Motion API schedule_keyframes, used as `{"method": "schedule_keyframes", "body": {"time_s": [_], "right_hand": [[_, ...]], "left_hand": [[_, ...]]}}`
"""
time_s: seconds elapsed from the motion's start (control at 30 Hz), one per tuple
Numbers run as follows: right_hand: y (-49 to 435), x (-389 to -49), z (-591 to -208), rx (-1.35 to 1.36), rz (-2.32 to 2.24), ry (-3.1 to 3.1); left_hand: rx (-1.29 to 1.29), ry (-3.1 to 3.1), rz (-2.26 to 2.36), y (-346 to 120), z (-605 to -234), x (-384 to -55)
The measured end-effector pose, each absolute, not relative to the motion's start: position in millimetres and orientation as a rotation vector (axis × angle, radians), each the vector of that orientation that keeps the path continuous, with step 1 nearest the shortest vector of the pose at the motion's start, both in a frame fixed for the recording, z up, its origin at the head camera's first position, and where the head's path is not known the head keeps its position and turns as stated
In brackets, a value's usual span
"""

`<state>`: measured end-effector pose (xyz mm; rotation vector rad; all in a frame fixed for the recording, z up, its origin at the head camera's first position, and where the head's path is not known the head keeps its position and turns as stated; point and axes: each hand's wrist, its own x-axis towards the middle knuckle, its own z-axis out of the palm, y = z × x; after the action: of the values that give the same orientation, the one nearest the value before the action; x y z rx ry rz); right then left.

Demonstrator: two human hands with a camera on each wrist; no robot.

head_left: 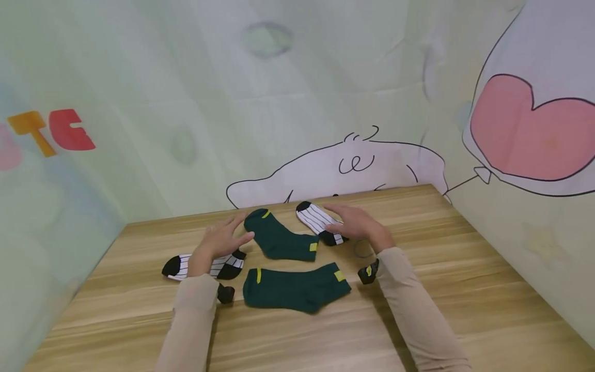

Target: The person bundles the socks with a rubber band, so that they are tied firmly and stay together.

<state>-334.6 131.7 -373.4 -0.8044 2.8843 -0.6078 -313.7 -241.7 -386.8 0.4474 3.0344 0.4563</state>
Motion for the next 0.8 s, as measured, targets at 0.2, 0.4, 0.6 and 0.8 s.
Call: {"method": "schedule_keyframes", "body": {"time_s": [0.2,0.4,0.6,0.8], "right_hand": [[124,-336,-376,-0.853,-0.671,2.824],[115,-336,-380,-0.928,-0.675,2.798],[101,-333,-383,-0.952,-0.6,2.786],[92,-332,-389,-0.88,-0.588,2.768]], "left_hand": [[0.438,2.993,0.436,-235,-394,-318],[0.435,2.978,0.424,-233,-399,-320],[0.46,2.976,0.435,-230,-400,-323],[0.462,2.939,0.468,-225,-403,-325]]}}
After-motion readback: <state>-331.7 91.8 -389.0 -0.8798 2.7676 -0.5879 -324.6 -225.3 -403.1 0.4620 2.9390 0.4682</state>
